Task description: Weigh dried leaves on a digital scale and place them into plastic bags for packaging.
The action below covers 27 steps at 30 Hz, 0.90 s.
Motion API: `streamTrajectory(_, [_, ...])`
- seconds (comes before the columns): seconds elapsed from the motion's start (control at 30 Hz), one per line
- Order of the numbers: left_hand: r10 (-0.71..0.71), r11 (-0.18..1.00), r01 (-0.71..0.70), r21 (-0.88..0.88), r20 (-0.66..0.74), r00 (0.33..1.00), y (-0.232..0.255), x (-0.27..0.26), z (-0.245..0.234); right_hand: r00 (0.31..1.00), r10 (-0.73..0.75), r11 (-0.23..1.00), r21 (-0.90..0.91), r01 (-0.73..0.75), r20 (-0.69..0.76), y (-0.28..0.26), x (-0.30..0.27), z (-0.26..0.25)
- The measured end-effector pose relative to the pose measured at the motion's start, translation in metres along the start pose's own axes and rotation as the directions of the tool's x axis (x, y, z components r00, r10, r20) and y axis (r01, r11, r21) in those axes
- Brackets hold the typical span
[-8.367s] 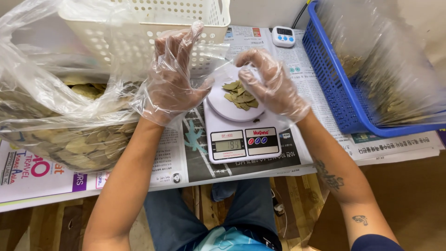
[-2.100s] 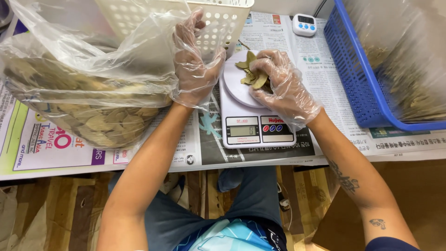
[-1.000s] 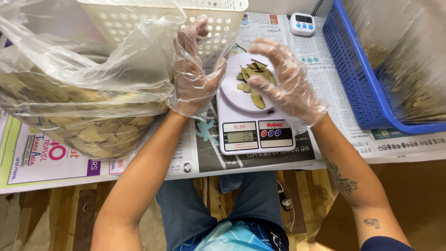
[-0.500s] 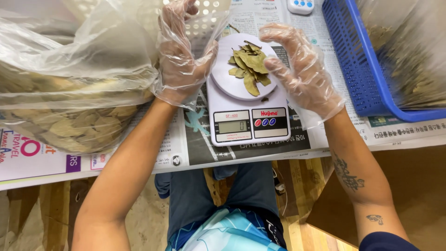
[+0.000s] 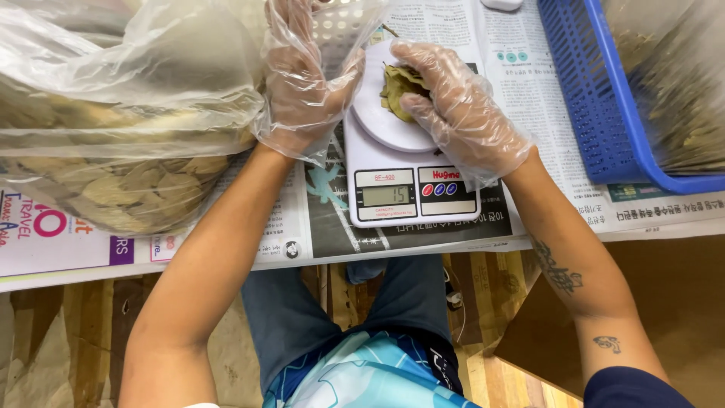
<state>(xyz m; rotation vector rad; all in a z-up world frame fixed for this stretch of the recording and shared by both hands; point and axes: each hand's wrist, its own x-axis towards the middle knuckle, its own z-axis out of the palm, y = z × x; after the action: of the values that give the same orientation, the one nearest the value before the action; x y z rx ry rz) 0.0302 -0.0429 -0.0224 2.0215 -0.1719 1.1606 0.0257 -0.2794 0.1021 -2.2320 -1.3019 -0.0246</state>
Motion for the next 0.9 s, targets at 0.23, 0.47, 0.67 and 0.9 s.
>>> streamTrajectory(0.23, [0.007, 0.993, -0.009, 0.121, 0.018, 1.000, -0.009, -0.008, 0.008, 0.963, -0.191, 0.980, -0.087, 0.177, -0.192, 0.017, 0.006, -0.004])
streamTrajectory(0.47, [0.036, 0.994, -0.046, 0.096, 0.099, 0.994, -0.009, -0.002, 0.001, 0.958, -0.151, 0.987, 0.010, 0.158, -0.243, 0.010, -0.012, -0.017])
streamTrajectory(0.67, [0.212, 0.976, -0.211, 0.051, -0.022, 0.977, 0.004, 0.002, 0.001, 0.972, -0.084, 0.994, -0.080, 0.068, -0.218, 0.013, -0.034, -0.020])
streamTrajectory(0.9, [0.111, 0.970, -0.172, 0.170, 0.318, 0.942, -0.008, 0.004, 0.002, 0.992, -0.039, 0.993, -0.119, 0.024, -0.123, 0.008, -0.029, -0.026])
